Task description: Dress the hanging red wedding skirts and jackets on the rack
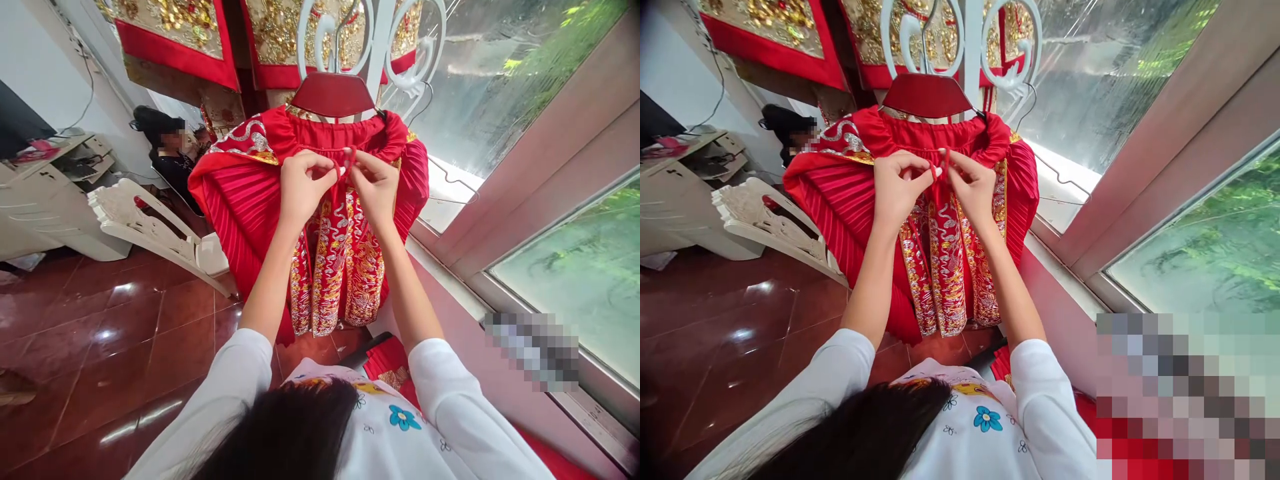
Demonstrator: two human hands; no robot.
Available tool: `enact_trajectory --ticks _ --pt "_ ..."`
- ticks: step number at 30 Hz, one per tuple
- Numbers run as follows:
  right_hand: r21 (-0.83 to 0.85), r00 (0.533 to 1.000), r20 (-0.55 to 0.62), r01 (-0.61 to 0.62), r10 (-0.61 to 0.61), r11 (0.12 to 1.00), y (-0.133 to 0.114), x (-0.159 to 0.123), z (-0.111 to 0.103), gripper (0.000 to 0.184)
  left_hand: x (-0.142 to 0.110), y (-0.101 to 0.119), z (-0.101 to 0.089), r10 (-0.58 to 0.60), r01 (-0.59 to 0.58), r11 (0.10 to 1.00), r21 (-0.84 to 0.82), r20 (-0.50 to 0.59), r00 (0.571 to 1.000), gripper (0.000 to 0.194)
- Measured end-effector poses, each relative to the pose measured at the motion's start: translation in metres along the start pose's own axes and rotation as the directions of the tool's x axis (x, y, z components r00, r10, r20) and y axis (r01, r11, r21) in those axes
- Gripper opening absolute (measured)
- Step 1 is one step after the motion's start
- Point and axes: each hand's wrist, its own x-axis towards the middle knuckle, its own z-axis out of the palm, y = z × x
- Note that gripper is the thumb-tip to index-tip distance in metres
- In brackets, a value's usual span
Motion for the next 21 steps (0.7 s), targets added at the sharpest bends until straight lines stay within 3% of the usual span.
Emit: enact_trajectory --ticks 9,15,21 --pt "-0.398 0.966 0.205 0.23 -0.159 0.888 -0.004 0.0 0.002 0.032 0.003 0.001 -0.005 -0.03 0.024 0.995 0.092 0.071 0.997 0.01" --pt "-0.354 0.928 0.31 0.314 -0.206 0.881 -0.002 0.0 -0.004 0.03 0.0 -0.004 -0.005 0.016 -0.04 0.98 0.194 0.128 0.992 0.01" --pt "-0.298 0.933 0.22 0.342 -0.285 0.891 0.005 0.0 -0.004 0.026 -0.006 -0.005 0.004 0.145 -0.161 0.948 0.274 0.08 0.986 0.01"
